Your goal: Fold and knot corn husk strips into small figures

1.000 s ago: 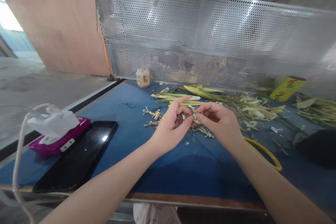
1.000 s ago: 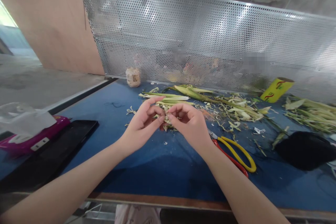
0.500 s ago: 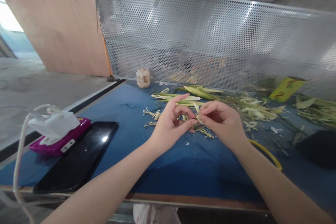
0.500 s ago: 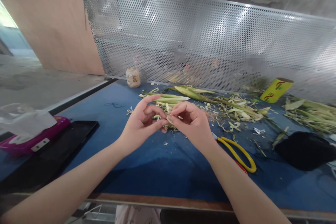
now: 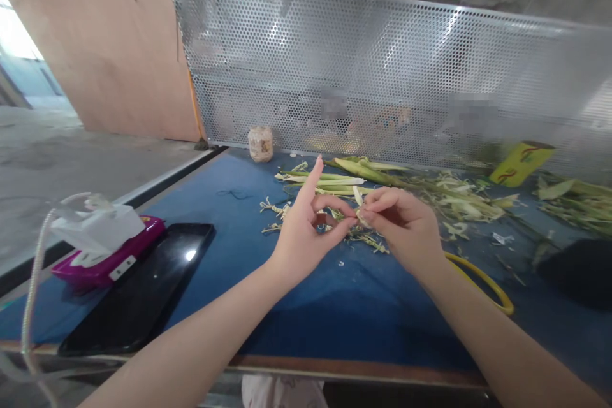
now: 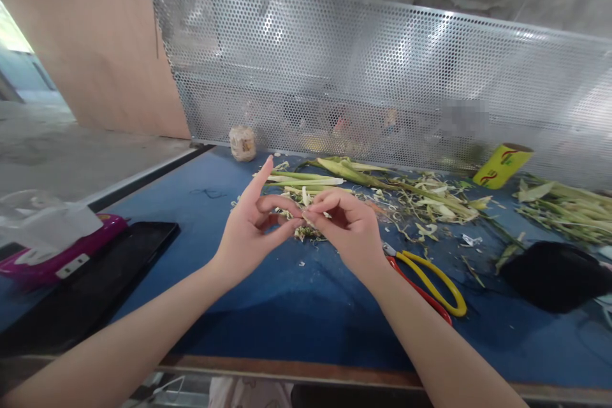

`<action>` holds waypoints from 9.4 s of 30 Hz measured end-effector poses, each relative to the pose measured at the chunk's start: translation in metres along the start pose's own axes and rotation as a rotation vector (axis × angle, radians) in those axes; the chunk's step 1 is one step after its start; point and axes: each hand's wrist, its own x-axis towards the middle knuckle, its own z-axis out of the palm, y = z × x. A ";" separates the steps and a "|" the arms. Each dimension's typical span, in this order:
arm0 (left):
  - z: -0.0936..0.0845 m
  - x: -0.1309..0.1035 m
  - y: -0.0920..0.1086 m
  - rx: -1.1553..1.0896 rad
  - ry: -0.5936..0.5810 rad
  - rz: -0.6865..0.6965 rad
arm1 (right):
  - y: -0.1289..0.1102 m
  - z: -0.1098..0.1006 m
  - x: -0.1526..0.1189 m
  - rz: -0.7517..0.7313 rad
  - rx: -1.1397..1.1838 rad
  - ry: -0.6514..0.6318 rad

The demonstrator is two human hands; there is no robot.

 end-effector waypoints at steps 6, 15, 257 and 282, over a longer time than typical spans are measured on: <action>0.001 0.001 0.001 -0.054 0.006 -0.086 | 0.002 0.000 -0.001 0.024 0.002 -0.003; -0.003 0.003 0.004 -0.076 -0.014 -0.195 | 0.005 -0.004 0.002 0.186 0.057 0.001; -0.012 0.004 0.005 0.088 -0.175 -0.103 | 0.000 -0.017 0.006 0.099 -0.268 -0.446; -0.011 0.005 0.004 0.149 -0.055 -0.073 | 0.007 -0.013 0.010 0.175 -0.357 -0.254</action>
